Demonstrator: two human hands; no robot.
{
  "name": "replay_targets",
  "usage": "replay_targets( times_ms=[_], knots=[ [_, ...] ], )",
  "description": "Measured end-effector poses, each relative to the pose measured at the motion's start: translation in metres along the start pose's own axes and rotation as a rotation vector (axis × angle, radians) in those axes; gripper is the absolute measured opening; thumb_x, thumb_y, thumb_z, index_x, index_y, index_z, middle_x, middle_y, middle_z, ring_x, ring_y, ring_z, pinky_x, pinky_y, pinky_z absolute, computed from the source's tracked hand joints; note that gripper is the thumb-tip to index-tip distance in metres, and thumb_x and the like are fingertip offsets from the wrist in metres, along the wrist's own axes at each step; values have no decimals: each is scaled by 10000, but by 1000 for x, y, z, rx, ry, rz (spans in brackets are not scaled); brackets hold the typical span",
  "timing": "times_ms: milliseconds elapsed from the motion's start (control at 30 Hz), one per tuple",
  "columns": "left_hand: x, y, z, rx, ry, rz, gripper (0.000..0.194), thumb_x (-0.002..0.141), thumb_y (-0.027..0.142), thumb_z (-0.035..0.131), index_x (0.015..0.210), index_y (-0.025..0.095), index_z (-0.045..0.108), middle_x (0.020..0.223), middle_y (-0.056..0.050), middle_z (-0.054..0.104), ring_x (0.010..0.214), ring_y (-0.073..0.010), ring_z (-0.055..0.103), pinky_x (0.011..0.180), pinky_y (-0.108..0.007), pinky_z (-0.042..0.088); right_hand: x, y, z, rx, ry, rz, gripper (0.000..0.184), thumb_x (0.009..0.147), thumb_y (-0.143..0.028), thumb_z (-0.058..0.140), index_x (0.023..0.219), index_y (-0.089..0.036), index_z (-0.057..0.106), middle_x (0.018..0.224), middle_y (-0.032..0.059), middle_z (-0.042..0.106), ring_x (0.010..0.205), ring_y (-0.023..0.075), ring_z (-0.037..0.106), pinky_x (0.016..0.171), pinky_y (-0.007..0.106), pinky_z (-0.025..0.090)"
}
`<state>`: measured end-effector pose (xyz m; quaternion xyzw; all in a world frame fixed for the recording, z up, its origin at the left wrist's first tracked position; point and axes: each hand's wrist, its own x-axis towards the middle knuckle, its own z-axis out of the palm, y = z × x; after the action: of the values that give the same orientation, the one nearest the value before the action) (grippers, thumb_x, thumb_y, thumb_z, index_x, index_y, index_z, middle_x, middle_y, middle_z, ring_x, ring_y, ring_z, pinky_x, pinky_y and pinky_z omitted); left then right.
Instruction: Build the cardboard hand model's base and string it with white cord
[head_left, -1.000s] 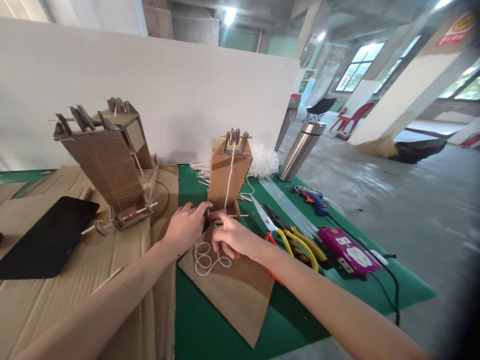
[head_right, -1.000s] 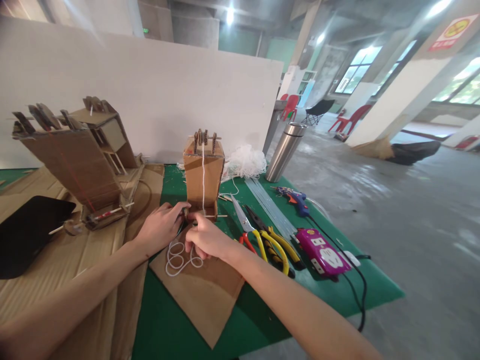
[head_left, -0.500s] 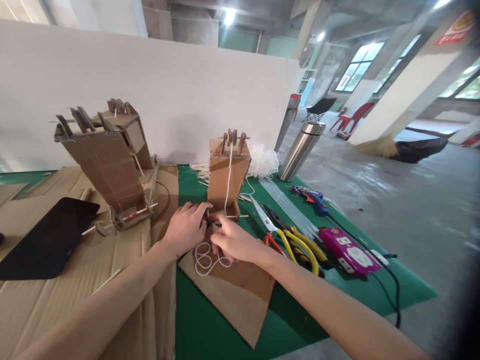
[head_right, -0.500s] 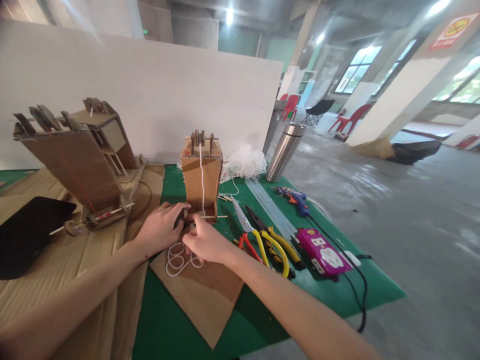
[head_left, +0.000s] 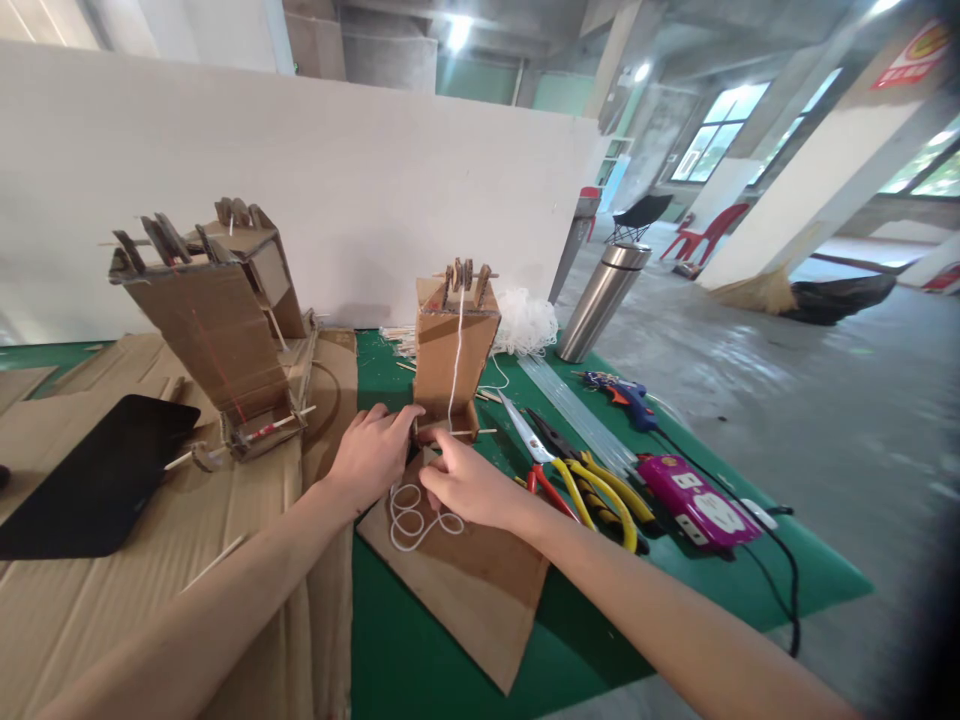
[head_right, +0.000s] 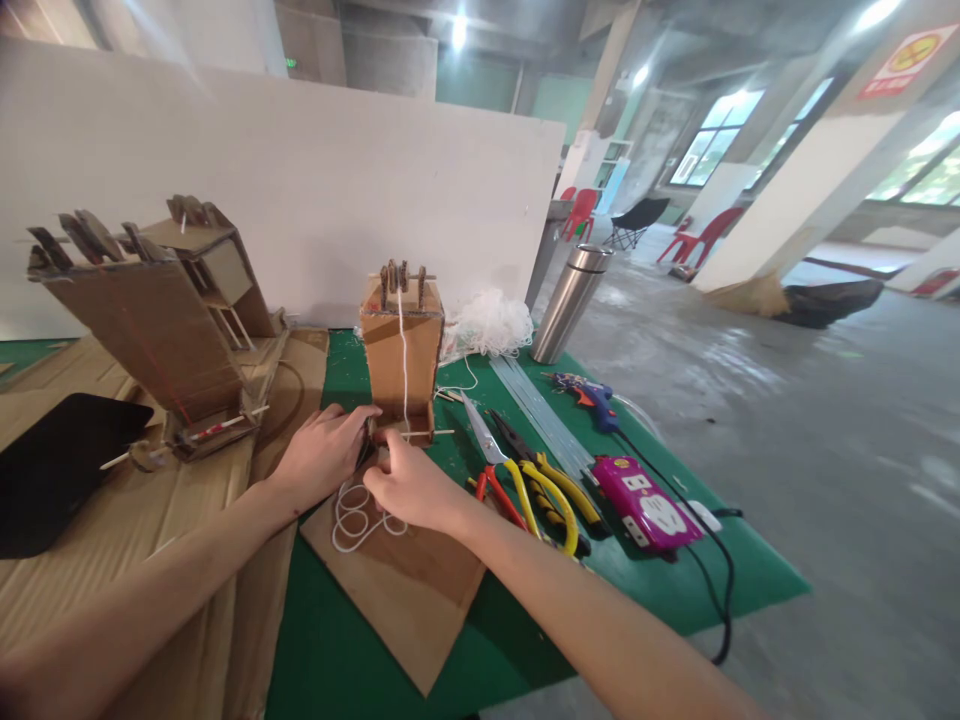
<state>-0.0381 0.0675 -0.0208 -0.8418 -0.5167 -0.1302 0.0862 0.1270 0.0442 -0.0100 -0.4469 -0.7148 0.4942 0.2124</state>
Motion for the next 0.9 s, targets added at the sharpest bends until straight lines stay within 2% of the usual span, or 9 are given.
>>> replay_targets(
  times_ms=[233, 367, 667, 900],
  knots=[
    [-1, 0, 0, -64, 18, 23, 414, 807, 128, 496, 1217, 180, 511, 1011, -37, 691, 963, -257, 542, 817, -384, 456, 2, -2, 0, 2, 11, -15, 243, 844, -159, 406, 1085, -189, 419, 573, -58, 555, 455, 100, 472, 403, 191, 350],
    [-1, -3, 2, -43, 12, 40, 446, 824, 134, 484, 1268, 165, 492, 1040, -55, 682, 991, -258, 539, 844, -395, 450, 2, -3, 0, -55, 40, -22, 266, 825, -151, 409, 1087, -189, 425, 551, -60, 539, 474, 117, 493, 441, 211, 347],
    [-1, -2, 4, 31, 1, 68, 475, 850, 120, 445, 1324, 135, 460, 1004, -92, 676, 965, -259, 549, 799, -398, 455, 0, -8, 0, -184, 106, -23, 281, 818, -158, 415, 1096, -182, 451, 513, -56, 520, 499, 144, 521, 533, 246, 339],
    [-3, -1, 2, 41, -21, 59, 476, 859, 125, 425, 1334, 140, 452, 1023, -100, 673, 980, -264, 540, 795, -395, 440, -1, -11, 0, -231, 124, -20, 260, 826, -163, 414, 1082, -177, 459, 518, -56, 492, 477, 138, 483, 524, 243, 314]
  ],
)
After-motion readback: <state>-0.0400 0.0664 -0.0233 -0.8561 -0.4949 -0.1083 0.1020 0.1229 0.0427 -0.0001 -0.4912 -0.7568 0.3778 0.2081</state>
